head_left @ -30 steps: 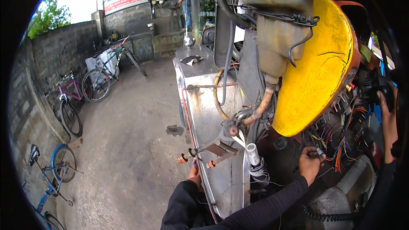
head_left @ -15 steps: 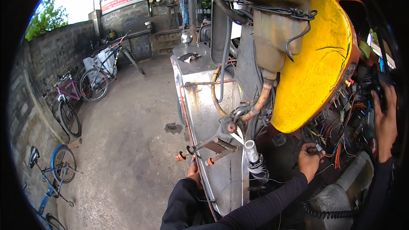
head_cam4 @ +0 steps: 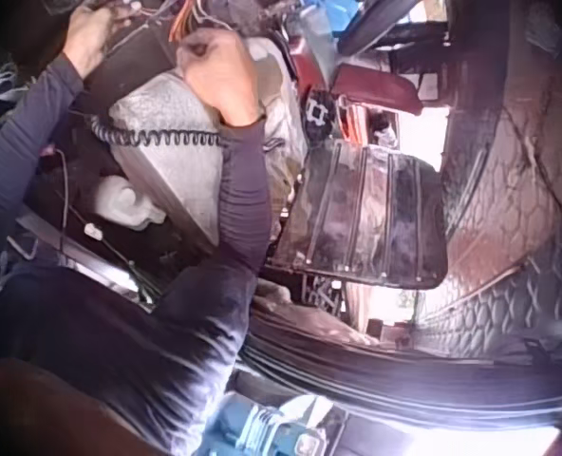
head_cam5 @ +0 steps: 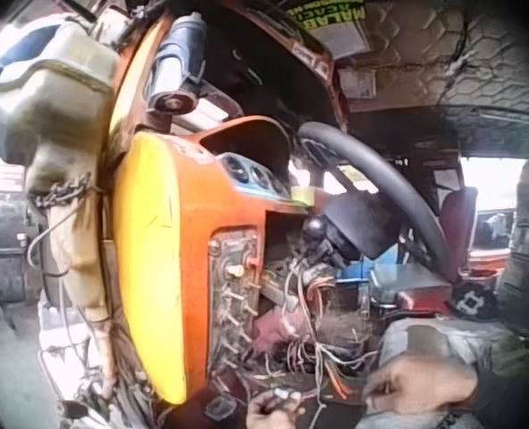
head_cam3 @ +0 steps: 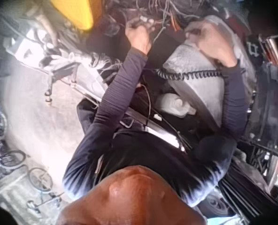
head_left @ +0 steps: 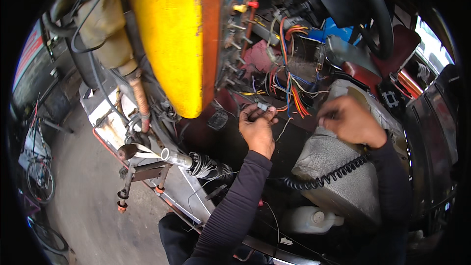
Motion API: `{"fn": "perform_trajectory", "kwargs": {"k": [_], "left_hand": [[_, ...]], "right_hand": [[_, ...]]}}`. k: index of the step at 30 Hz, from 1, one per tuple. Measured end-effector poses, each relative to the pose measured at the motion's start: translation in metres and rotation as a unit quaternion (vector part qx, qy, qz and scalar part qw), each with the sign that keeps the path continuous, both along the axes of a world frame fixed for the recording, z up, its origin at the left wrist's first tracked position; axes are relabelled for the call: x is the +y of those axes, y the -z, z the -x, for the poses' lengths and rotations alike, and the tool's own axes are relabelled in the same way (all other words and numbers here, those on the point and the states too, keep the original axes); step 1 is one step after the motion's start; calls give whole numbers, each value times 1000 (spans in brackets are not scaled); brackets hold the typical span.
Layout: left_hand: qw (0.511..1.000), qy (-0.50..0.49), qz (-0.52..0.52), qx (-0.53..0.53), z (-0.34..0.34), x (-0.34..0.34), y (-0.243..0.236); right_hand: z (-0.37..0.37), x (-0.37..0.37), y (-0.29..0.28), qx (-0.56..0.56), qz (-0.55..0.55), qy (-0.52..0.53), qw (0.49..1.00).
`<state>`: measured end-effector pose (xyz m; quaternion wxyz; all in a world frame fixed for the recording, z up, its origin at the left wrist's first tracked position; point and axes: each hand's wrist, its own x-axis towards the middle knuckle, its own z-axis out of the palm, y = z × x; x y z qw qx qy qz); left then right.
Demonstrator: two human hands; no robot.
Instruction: The person works on the exposed wiring under the dashboard of a three-wheeled vehicle. They strip wire ends, twist connections, and test circuits using a test light. The person also briefly opens the seat to access the battery area before returning to the wiring.
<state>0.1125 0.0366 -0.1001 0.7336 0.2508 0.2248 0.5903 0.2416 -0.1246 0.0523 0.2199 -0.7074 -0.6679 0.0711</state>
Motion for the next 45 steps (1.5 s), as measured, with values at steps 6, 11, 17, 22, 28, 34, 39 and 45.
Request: {"fn": "perform_trajectory", "kwargs": {"k": [6,11,17,22,28,34,39,45], "left_hand": [[999,34,-21,11,-5,-5,-1],[999,39,-25,0,9,-3,2],[999,49,-24,1,8,-8,-2],[998,52,-25,3,9,-7,0],[998,66,-13,0,10,-8,2],[994,100,-3,-50,16,-3,7],[989,119,5,-84,15,0,8],[990,116,6,-78,15,0,10]], "right_hand": [[-20,22,68,174,-32,17,984],[-3,34,53,317,-19,29,948],[0,47,57,318,-33,-5,947],[-9,55,59,315,-15,-17,949],[-13,61,61,320,-93,-136,933],[-16,64,59,310,-49,-104,944],[-15,62,58,240,-81,-131,958],[-15,67,60,308,-86,-138,937]]}}
